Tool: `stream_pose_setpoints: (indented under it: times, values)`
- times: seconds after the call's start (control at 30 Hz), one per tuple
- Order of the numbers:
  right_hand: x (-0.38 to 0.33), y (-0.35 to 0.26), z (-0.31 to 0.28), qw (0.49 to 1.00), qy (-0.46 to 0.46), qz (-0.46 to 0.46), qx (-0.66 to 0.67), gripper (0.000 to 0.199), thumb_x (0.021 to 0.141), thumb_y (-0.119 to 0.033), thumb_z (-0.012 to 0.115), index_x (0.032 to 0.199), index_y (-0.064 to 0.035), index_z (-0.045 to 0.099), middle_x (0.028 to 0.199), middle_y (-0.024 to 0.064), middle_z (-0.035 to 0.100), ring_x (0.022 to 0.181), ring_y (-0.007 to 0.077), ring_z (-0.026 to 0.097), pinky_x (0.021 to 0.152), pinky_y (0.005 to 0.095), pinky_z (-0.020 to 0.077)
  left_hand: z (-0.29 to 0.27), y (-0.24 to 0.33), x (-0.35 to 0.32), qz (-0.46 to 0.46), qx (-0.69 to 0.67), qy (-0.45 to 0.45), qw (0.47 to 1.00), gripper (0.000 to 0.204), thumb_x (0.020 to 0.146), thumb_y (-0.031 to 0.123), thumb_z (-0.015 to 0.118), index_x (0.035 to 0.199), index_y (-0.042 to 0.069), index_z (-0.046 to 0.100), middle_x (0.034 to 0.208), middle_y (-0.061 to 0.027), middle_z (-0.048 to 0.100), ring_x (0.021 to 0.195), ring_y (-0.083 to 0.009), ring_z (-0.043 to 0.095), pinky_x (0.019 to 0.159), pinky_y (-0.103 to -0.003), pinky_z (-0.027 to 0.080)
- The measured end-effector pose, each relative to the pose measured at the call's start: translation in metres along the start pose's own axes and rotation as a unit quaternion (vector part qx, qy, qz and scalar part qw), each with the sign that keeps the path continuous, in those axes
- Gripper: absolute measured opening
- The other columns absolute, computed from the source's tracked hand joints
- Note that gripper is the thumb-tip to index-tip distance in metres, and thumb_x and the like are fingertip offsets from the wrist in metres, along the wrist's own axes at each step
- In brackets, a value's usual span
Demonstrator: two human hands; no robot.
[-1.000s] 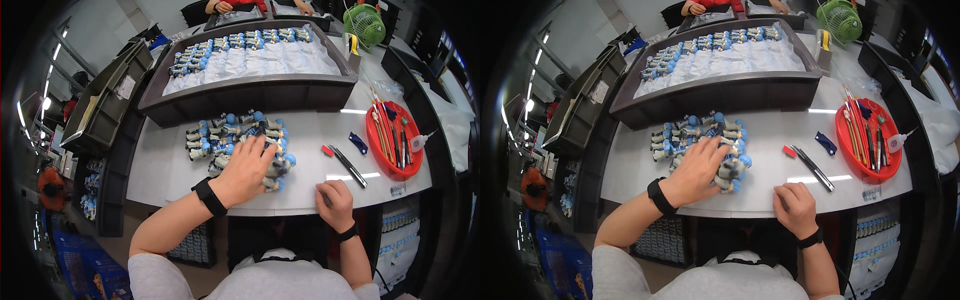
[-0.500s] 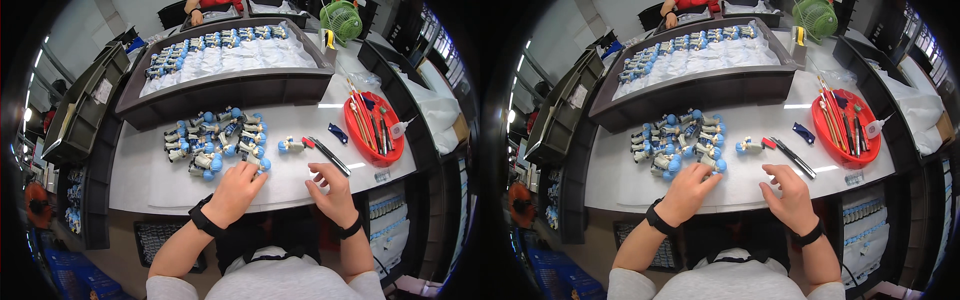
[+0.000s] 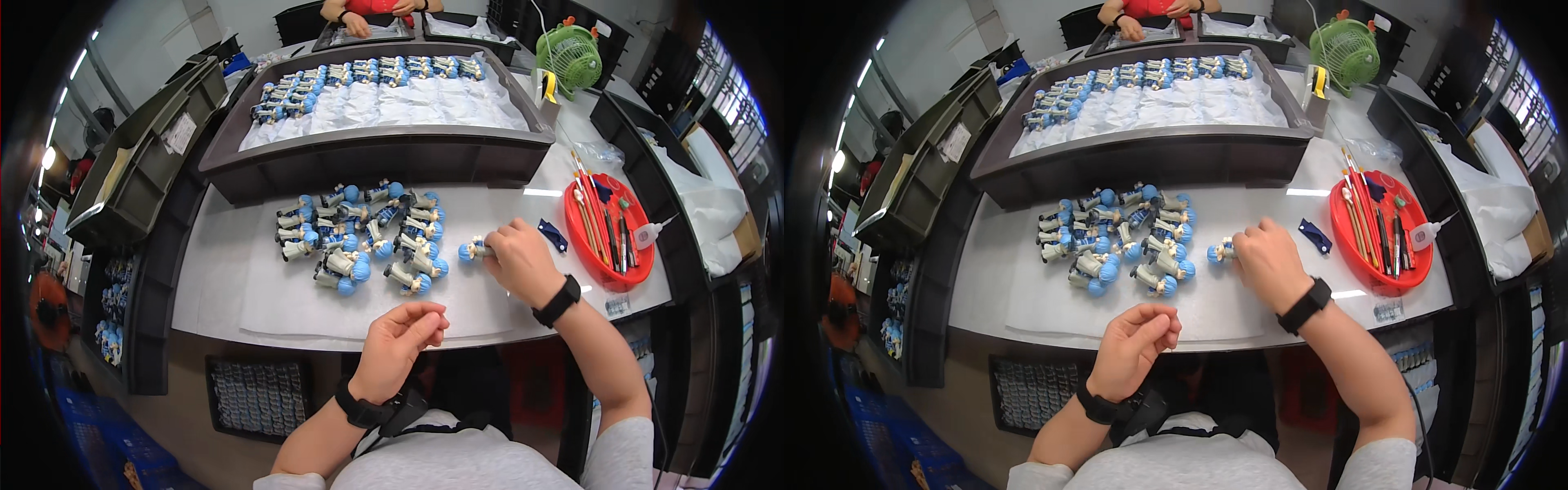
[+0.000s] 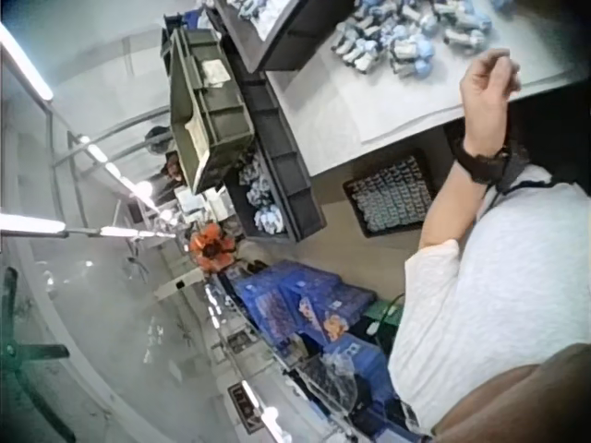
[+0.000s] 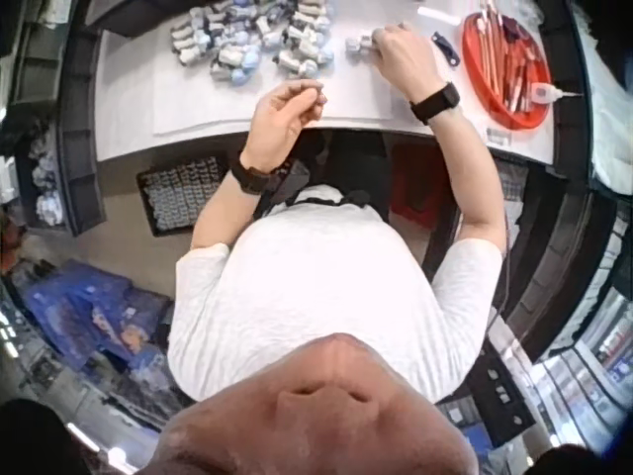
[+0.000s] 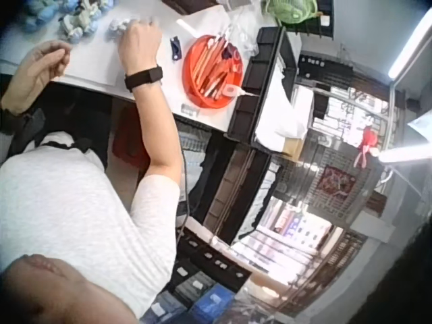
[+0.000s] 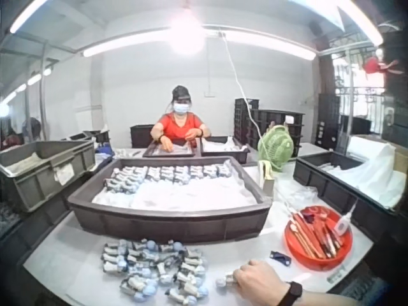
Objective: The person repeatedly picks up small blue and white figurines from a tray, inspects them, and places them into a drawer. The person handles the figurines one at a time, rotating them in their hands before placing them in the drawer.
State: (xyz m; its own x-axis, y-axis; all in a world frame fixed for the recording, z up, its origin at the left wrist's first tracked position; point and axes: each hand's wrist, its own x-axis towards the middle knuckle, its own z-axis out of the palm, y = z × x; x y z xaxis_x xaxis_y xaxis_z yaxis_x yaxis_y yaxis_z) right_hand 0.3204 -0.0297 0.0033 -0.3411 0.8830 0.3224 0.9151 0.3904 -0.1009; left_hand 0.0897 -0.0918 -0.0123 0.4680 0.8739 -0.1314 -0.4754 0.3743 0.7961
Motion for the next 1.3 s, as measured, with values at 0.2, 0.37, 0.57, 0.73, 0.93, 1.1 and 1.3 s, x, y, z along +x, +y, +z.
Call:
stream_pose_setpoints:
  times: [0.2,0.37,0.57,0.73,0.93,1.1,1.3]
  values:
    - [-0.047,-0.072,-0.015,0.958,0.111,0.107,0.240,0.019,0.064,-0.004,0.069,0.078,-0.0018,0.056,0.072,0.0112,0.056,0.067,0.0269,0.058,0.056,0.0338,0.0460,0.009,-0.013,0.009,-0.021,-0.032,0.090,0.995,0.032,0.094,0.016,0.050,0.120,0.000,0.048,0.104,-0.0089,0.059,0.094,-0.0161,0.058,0.082,-0.028,0.047]
    - [-0.077,-0.096,-0.001,0.893,0.162,0.161,0.389,0.030,0.073,-0.012,0.071,0.095,-0.0012,0.056,0.083,0.0111,0.057,0.076,0.0221,0.059,0.062,0.0309,0.0498,-0.002,-0.026,0.017,-0.035,-0.026,0.014,0.999,0.032,0.095,0.019,0.049,0.119,-0.001,0.049,0.105,-0.0091,0.060,0.095,-0.0151,0.058,0.083,-0.030,0.048]
    - [-0.101,-0.091,0.010,0.464,0.026,0.299,0.833,0.037,0.097,-0.024,0.041,0.118,0.0065,0.047,0.103,0.0168,0.060,0.088,0.0226,0.063,0.071,0.0296,0.0536,0.001,-0.024,0.021,-0.039,-0.027,-0.009,0.999,0.028,0.094,0.017,0.048,0.117,0.000,0.050,0.112,-0.0136,0.059,0.098,-0.0175,0.059,0.085,-0.031,0.048]
    - [-0.104,-0.092,0.013,0.481,0.013,0.311,0.820,0.034,0.096,-0.020,0.044,0.117,0.0061,0.047,0.100,0.0166,0.061,0.084,0.0242,0.065,0.071,0.0297,0.0544,-0.001,-0.026,0.022,-0.040,-0.033,-0.003,0.999,0.028,0.094,0.016,0.049,0.117,-0.001,0.049,0.113,-0.0131,0.059,0.097,-0.0176,0.059,0.086,-0.031,0.048]
    - [-0.105,-0.097,0.015,0.604,0.104,0.283,0.738,0.036,0.086,-0.004,0.059,0.118,0.0036,0.045,0.104,0.0145,0.059,0.090,0.0194,0.062,0.076,0.0275,0.0524,0.002,-0.023,0.020,-0.049,-0.007,0.001,0.999,0.033,0.094,0.016,0.049,0.122,0.000,0.048,0.116,-0.0137,0.057,0.101,-0.0177,0.058,0.087,-0.030,0.048]
    - [-0.109,-0.101,0.027,0.803,0.205,0.213,0.518,0.057,0.069,0.002,0.076,0.118,-0.0011,0.047,0.105,0.0092,0.057,0.088,0.0131,0.056,0.077,0.0248,0.0497,-0.002,-0.026,0.017,-0.019,0.120,-0.002,0.993,0.036,0.092,0.011,0.052,0.126,0.000,0.047,0.118,-0.0126,0.057,0.104,-0.0178,0.056,0.089,-0.031,0.046]
    - [-0.108,-0.101,0.033,0.821,0.295,0.164,0.460,0.063,0.064,0.007,0.076,0.119,-0.0022,0.046,0.113,0.0102,0.045,0.091,0.0148,0.054,0.074,0.0250,0.0507,-0.001,-0.030,0.020,-0.003,0.037,-0.002,0.999,0.035,0.091,0.008,0.052,0.125,0.000,0.047,0.119,-0.0142,0.056,0.108,-0.0190,0.055,0.092,-0.032,0.045]
